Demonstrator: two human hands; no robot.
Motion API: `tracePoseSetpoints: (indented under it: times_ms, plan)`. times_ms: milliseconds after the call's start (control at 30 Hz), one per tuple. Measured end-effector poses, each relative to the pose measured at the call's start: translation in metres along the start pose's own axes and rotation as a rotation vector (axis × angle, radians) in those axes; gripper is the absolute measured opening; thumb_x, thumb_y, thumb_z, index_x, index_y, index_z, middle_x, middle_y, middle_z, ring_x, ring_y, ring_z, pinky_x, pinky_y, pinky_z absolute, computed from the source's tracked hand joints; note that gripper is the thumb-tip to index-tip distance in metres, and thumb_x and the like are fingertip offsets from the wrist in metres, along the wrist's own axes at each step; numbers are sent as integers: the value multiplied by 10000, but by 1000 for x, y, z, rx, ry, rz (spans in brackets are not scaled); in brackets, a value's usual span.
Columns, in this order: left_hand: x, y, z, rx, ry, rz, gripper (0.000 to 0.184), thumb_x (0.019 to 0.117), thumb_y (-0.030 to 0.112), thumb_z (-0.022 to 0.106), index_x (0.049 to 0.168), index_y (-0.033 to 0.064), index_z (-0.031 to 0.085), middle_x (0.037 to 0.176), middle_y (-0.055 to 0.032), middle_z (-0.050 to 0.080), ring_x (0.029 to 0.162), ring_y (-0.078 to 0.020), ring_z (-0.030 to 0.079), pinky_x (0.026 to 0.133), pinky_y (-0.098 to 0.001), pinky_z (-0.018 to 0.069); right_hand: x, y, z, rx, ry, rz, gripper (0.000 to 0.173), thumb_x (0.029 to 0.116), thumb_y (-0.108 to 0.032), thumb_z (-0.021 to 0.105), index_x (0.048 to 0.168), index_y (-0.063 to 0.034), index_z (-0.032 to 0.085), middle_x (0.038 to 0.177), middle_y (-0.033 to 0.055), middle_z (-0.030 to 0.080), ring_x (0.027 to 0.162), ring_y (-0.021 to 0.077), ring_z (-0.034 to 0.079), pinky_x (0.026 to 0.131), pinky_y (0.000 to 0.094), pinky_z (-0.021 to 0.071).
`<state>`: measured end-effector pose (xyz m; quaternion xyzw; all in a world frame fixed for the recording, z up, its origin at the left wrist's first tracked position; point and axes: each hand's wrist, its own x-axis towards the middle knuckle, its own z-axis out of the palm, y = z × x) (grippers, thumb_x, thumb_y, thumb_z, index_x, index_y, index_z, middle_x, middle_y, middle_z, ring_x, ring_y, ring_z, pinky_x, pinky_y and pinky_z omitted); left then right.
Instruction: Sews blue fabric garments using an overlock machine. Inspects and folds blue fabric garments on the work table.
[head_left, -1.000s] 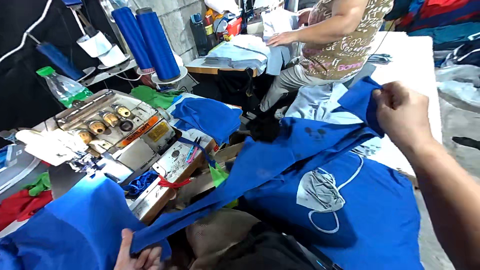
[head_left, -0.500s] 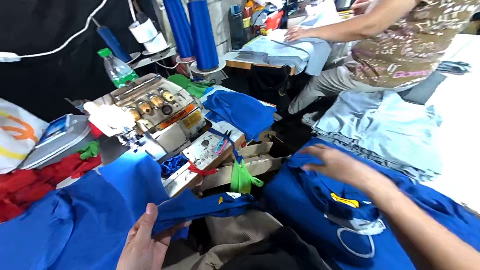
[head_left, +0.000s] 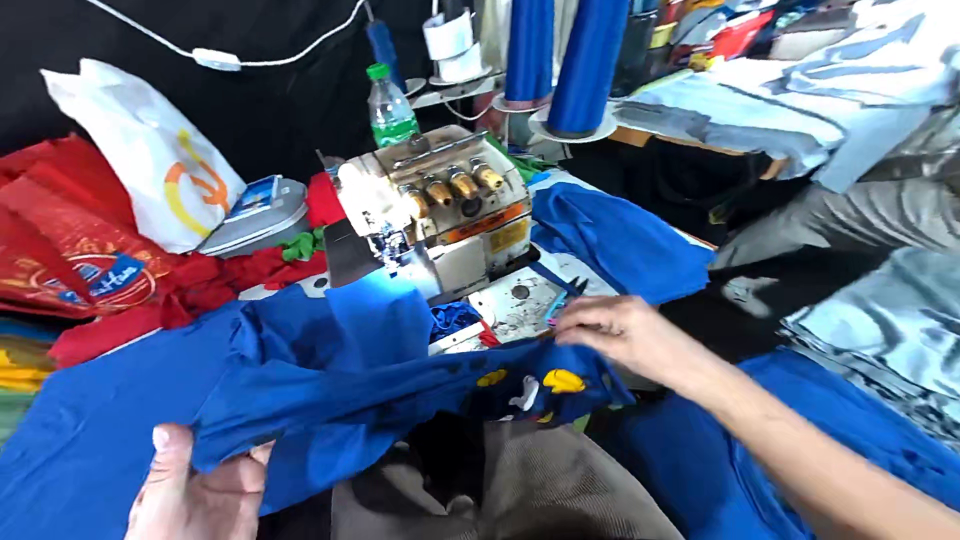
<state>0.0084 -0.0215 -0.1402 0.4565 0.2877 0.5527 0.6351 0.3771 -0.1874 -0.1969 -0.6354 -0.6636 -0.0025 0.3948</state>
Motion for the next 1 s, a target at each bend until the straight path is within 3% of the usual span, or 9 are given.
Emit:
tracePoseSetpoints:
  times_ms: [200, 433, 567, 633, 700, 733, 833, 900, 1000]
  plan:
    - [11, -3, -21, 21, 65, 118, 360, 1111, 396, 250, 1256, 174, 494, 1095, 60, 731, 1028, -99, 715, 925, -308, 595, 42, -38, -33, 78, 70, -2, 140, 1033, -191, 547, 984, -109, 650, 783, -104, 606, 677, -73, 545, 622, 97, 463]
    - [16, -1, -32, 54, 74, 230, 452, 1085, 493, 351, 1254, 192, 642, 1227, 55, 731, 1098, -88, 695, 946, -284, 564, 71, -58, -51, 171, 150, -105, 110, 1040, -223, 555, 987, -165, 632, 725, -151, 551, 588, -91, 478, 533, 62, 404]
    - [12, 19, -20, -9, 164, 389, 388, 1116, 375, 261, 1064, 197, 601, 937, 83, 715, 915, -42, 708, 831, -258, 613, 77, -62, -53, 43, 178, -201, 113, 1021, -260, 586, 1006, -162, 640, 726, -153, 559, 606, -100, 483, 547, 60, 407]
    - [6, 22, -8, 80, 102, 456, 351, 1113, 350, 339, 1044, 204, 650, 943, 88, 723, 916, -42, 706, 839, -264, 610, 78, -70, -48, -287, 178, -107, 191, 1005, -256, 589, 1047, -92, 677, 801, -18, 639, 669, 60, 583, 601, 261, 490]
    - [-4, 18, 13, 217, -43, 445, 287, 1082, 369, 461, 1007, 281, 723, 957, 136, 734, 891, 2, 692, 796, -210, 591, 79, -87, -35, -339, 111, -37, 226, 979, -138, 652, 1120, 39, 655, 996, 216, 669, 875, 376, 673, 753, 591, 542]
    - [-8, 14, 24, 256, -132, 419, 247, 1061, 364, 514, 994, 291, 741, 949, 139, 725, 859, 13, 680, 757, -194, 584, 76, -98, -25, -284, 82, -54, 236, 968, -156, 665, 1114, 29, 662, 1051, 218, 651, 935, 384, 660, 788, 591, 546]
    - [-20, 1, 47, 318, -410, 332, 237, 1054, 354, 535, 1162, 240, 713, 1188, 86, 676, 981, -39, 671, 821, -248, 596, 56, -128, 18, 70, -58, -189, 392, 959, -508, 641, 1073, -133, 652, 876, -31, 668, 758, 38, 649, 644, 236, 576]
    - [-25, 1, 59, 288, -519, 305, 314, 1040, 333, 564, 1299, 179, 654, 1320, 19, 611, 1071, -88, 665, 882, -308, 611, 51, -143, 40, 260, -123, -166, 580, 898, -597, 676, 1168, -89, 605, 929, 8, 679, 804, 43, 663, 685, 249, 589]
    - [-30, 11, 69, 237, -660, 387, 387, 1053, 268, 558, 1403, 103, 578, 1421, -27, 539, 1143, -96, 644, 926, -301, 601, 67, -144, 48, 351, -31, -149, 425, 911, -271, 740, 1194, -18, 547, 934, 9, 651, 807, 8, 636, 703, 183, 560]
